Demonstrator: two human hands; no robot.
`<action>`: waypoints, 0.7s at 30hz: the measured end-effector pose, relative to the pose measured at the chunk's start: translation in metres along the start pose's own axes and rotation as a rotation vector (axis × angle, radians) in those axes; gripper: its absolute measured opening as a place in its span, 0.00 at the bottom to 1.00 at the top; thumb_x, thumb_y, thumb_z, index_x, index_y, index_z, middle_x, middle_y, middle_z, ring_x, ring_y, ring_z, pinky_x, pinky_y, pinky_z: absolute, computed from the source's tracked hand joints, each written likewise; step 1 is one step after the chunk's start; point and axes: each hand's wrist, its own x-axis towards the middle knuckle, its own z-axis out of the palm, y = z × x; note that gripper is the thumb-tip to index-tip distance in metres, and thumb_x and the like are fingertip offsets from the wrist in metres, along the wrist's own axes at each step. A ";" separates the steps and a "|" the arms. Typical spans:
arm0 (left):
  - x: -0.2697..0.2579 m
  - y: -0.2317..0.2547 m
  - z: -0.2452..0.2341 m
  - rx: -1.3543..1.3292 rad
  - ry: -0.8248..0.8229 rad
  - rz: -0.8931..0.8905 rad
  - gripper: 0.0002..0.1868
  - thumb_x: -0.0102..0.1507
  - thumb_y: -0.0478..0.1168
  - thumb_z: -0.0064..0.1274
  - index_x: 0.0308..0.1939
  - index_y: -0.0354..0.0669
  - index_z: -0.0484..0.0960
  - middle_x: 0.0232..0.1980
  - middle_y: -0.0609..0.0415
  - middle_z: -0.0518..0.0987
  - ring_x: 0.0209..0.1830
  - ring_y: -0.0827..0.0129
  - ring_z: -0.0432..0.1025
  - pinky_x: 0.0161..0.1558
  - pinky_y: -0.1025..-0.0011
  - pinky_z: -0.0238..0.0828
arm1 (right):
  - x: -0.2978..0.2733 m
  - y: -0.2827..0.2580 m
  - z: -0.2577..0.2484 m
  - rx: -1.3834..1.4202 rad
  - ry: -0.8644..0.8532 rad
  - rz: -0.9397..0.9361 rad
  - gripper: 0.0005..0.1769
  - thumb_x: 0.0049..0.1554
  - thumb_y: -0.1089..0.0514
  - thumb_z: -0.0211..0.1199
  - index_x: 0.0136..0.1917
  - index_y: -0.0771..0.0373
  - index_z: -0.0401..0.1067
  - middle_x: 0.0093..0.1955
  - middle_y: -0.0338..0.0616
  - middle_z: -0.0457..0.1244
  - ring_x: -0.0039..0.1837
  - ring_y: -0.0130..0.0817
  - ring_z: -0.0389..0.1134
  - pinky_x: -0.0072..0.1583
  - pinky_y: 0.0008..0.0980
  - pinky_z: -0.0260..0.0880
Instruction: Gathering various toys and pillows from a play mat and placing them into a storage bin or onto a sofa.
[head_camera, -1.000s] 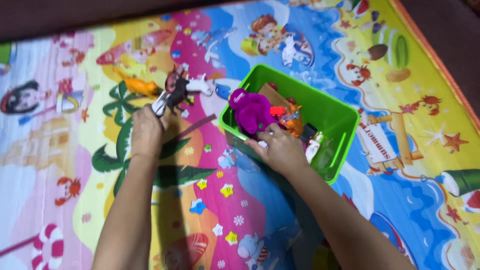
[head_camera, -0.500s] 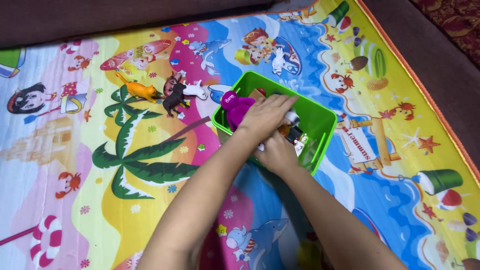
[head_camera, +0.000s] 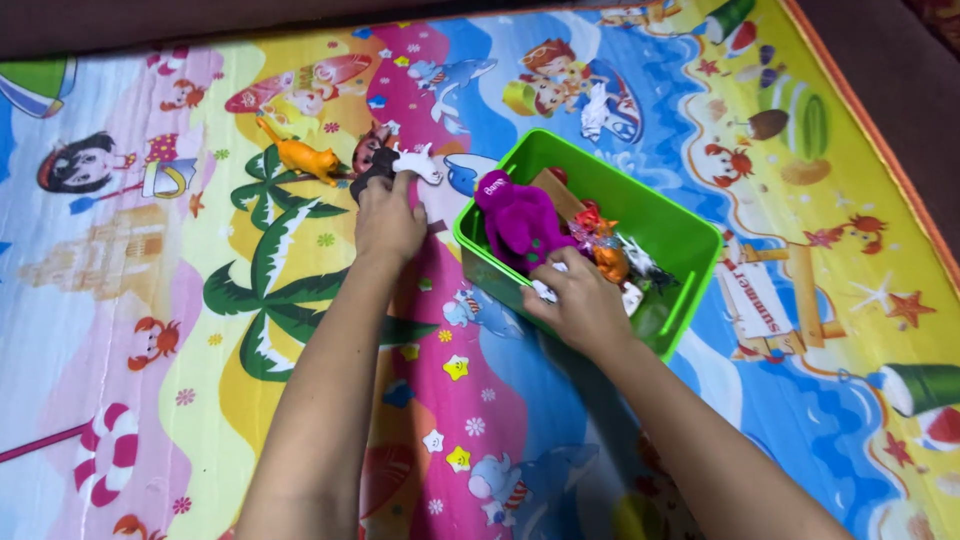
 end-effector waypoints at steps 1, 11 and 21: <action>0.007 -0.008 0.005 0.002 -0.003 -0.006 0.25 0.64 0.42 0.55 0.65 0.52 0.73 0.63 0.38 0.70 0.64 0.45 0.64 0.63 0.53 0.63 | 0.003 0.000 0.000 0.003 -0.006 -0.001 0.15 0.53 0.44 0.66 0.45 0.56 0.80 0.54 0.45 0.66 0.53 0.47 0.71 0.51 0.46 0.72; 0.074 -0.079 0.076 0.273 -0.149 -0.261 0.43 0.58 0.54 0.62 0.75 0.68 0.60 0.80 0.33 0.45 0.79 0.36 0.43 0.71 0.44 0.49 | 0.007 0.014 0.021 -0.032 0.007 0.072 0.14 0.63 0.53 0.55 0.49 0.65 0.75 0.49 0.54 0.65 0.52 0.54 0.69 0.54 0.51 0.69; 0.080 -0.130 0.113 0.351 -0.193 -0.159 0.26 0.72 0.36 0.47 0.71 0.72 0.69 0.82 0.29 0.48 0.74 0.32 0.55 0.64 0.51 0.68 | 0.013 0.011 0.017 -0.049 -0.045 0.062 0.17 0.60 0.48 0.59 0.47 0.65 0.78 0.45 0.54 0.66 0.51 0.53 0.69 0.53 0.50 0.70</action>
